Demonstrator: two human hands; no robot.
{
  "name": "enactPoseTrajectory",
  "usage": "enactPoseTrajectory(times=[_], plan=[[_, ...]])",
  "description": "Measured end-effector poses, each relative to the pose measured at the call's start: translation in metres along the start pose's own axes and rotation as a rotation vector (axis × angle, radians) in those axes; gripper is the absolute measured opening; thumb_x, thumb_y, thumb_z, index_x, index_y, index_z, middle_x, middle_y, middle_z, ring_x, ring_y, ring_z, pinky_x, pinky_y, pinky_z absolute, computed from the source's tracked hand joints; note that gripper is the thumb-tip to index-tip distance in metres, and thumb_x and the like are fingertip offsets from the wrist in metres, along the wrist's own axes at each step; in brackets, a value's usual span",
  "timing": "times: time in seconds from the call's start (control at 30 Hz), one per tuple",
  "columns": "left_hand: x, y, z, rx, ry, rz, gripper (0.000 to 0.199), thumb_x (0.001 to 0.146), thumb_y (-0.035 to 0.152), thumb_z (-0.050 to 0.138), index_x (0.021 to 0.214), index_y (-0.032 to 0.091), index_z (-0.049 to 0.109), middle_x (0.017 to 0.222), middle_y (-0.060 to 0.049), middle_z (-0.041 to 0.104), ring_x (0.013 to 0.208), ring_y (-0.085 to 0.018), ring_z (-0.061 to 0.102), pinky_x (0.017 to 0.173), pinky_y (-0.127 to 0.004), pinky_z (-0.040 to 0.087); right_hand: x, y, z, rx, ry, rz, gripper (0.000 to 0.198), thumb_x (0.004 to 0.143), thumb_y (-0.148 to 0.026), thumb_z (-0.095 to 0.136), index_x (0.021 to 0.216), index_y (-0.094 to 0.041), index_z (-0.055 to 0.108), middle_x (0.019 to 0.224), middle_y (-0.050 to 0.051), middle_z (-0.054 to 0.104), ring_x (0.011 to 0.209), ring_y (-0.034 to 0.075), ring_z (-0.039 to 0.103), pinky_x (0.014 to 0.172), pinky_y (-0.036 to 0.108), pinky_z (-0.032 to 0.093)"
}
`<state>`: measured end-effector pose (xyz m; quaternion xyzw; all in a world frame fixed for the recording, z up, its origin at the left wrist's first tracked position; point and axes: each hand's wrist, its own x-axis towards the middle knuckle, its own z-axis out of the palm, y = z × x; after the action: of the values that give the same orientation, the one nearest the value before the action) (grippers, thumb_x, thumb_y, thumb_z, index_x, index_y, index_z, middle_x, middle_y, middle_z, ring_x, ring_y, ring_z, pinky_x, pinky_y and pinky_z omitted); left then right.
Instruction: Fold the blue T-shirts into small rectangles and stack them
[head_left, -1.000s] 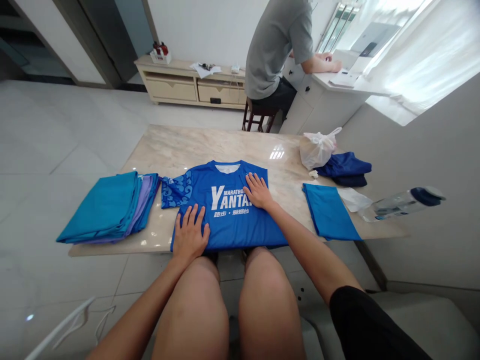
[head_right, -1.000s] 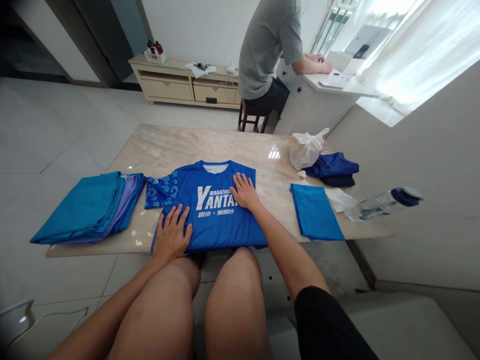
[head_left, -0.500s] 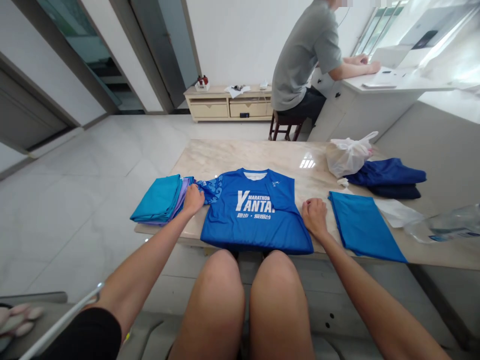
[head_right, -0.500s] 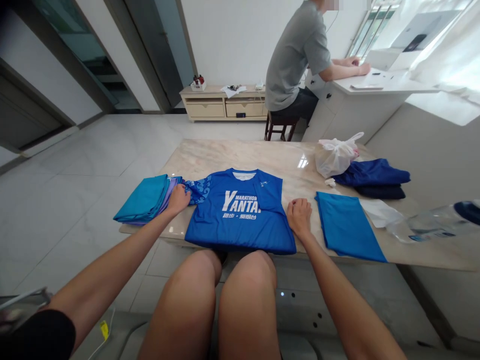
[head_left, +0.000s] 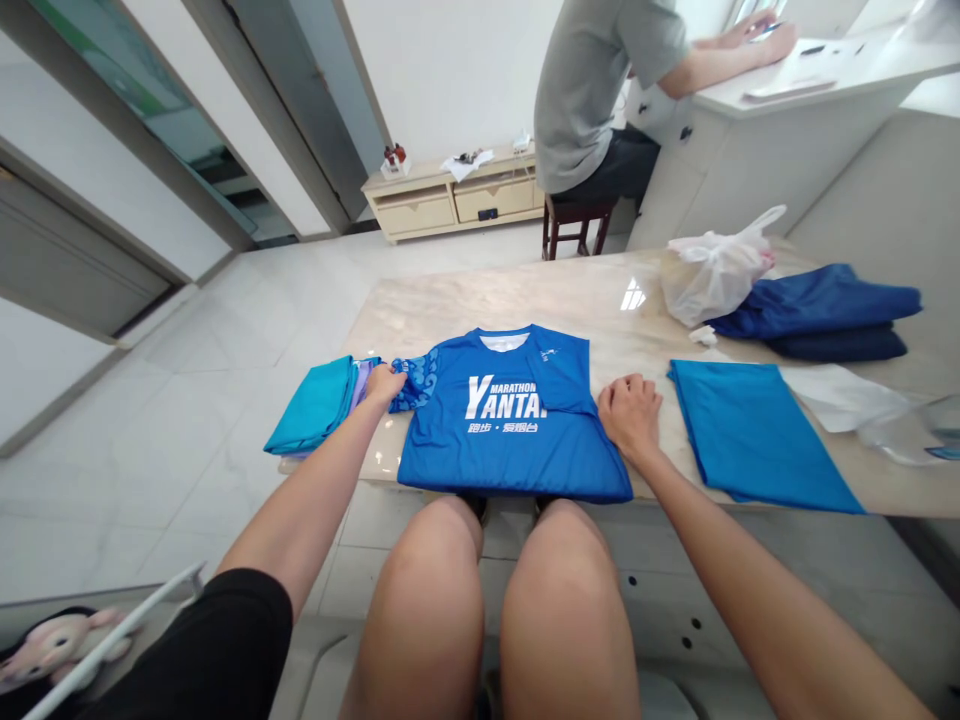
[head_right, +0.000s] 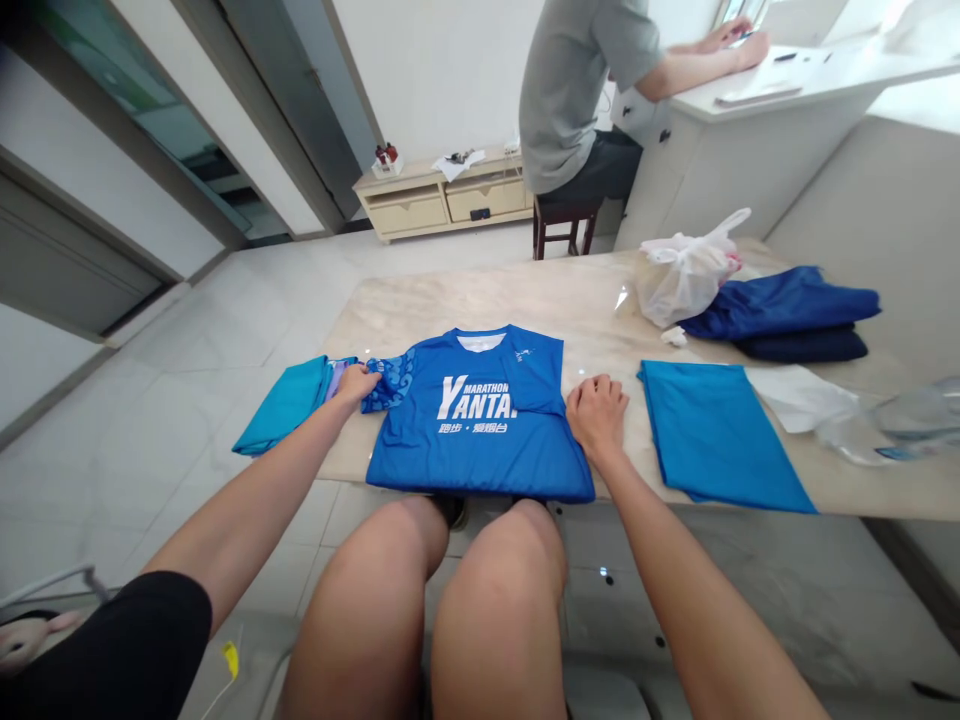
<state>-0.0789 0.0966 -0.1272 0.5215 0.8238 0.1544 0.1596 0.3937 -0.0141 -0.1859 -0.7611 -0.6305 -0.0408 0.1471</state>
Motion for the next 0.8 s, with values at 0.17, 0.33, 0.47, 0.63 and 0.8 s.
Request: enactPoseTrajectory(times=[0.17,0.33,0.47,0.63,0.8], plan=[[-0.004,0.037,0.0,-0.081,0.031,0.114,0.029,0.088,0.032,0.074,0.114,0.019,0.068,0.114,-0.012,0.08,0.111,-0.028,0.075,0.091,-0.034,0.056,0.0,0.001,0.002,0.038,0.029,-0.012,0.04,0.107,-0.03,0.04,0.106,-0.011,0.075,0.124,0.029,0.068,0.114,0.041,0.055,0.09,0.05,0.041],[-0.013,0.075,0.018,-0.196,-0.182,0.344,0.05,0.098,0.047,0.073,0.138,0.02,0.065,0.11,-0.008,0.082,0.088,-0.021,0.078,0.081,-0.033,0.061,0.001,0.005,0.005,0.083,0.047,-0.012,0.039,0.106,-0.031,0.041,0.102,-0.013,0.076,0.121,0.028,0.069,0.113,0.043,0.056,0.091,0.054,0.044],[-0.025,0.074,0.029,-0.168,-0.185,0.492,0.045,0.101,0.035,0.065,0.142,0.017,0.065,0.128,-0.014,0.079,0.105,-0.026,0.078,0.098,-0.04,0.062,0.001,0.005,0.007,0.102,0.029,0.001,0.04,0.106,-0.031,0.04,0.102,-0.013,0.076,0.121,0.029,0.068,0.115,0.044,0.056,0.094,0.056,0.044],[-0.03,0.053,0.041,-0.125,-0.153,0.617,0.04,0.095,0.024,0.064,0.135,0.02,0.07,0.141,-0.015,0.071,0.134,-0.032,0.066,0.125,-0.051,0.048,0.001,0.011,0.011,0.148,-0.003,0.019,0.038,0.107,-0.033,0.04,0.1,-0.016,0.073,0.116,0.025,0.071,0.112,0.039,0.059,0.097,0.051,0.044],[0.02,0.048,0.057,0.016,-0.092,0.637,0.058,0.09,0.031,0.075,0.144,0.015,0.061,0.147,-0.019,0.061,0.144,-0.036,0.056,0.128,-0.051,0.043,0.052,0.041,0.025,0.451,-0.089,0.169,0.032,0.104,-0.042,0.048,0.105,-0.019,0.071,0.102,0.016,0.076,0.1,0.031,0.067,0.094,0.044,0.05]])
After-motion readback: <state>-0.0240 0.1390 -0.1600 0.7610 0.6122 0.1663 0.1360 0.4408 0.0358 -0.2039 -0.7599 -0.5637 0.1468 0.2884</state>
